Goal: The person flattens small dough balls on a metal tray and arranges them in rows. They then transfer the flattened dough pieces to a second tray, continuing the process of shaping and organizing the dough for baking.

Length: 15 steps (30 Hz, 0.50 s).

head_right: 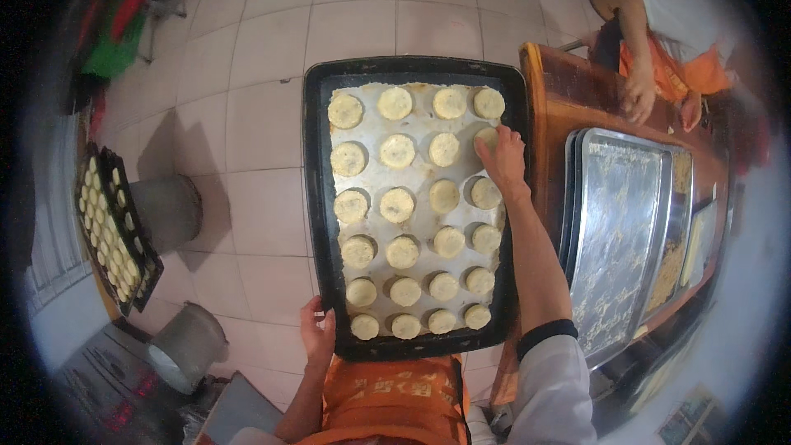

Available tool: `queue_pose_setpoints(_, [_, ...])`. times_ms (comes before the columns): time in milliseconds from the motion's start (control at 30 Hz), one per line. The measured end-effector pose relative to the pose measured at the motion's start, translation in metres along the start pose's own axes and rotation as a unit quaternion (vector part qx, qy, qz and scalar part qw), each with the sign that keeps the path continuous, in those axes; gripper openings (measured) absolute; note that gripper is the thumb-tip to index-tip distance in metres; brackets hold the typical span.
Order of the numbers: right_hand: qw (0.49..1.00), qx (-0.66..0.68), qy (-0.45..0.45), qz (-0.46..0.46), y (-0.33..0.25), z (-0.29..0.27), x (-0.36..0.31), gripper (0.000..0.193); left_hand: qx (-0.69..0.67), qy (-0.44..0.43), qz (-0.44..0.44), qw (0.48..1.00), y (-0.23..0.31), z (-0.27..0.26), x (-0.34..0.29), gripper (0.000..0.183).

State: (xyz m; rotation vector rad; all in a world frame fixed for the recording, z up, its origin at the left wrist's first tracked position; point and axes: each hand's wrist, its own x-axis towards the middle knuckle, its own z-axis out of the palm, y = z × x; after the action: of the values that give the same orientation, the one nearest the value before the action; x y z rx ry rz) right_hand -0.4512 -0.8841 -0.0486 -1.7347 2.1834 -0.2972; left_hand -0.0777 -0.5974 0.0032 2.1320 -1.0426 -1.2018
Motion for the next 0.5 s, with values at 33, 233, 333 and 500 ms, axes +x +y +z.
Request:
queue_pose_setpoints(33, [1.0,0.003,0.008,0.012,0.0,0.0,-0.004,0.055,0.003,-0.007,-0.004,1.0,0.001,0.0,0.0,0.041])
queue_pose_setpoints(233, [0.987,0.136,0.089,0.016,-0.002,-0.028,-0.079,0.048,0.063,-0.002,-0.039,0.997,-0.016,0.0,0.002,0.025])
queue_pose_setpoints(333, [0.958,0.251,0.054,0.124,0.017,-0.025,-0.166,0.04,0.108,0.03,-0.012,0.994,-0.03,0.001,0.002,0.022])
queue_pose_setpoints(500, [0.931,0.291,0.08,0.203,0.06,-0.013,-0.308,0.03,0.121,0.017,-0.027,0.992,-0.023,0.002,0.004,0.019])
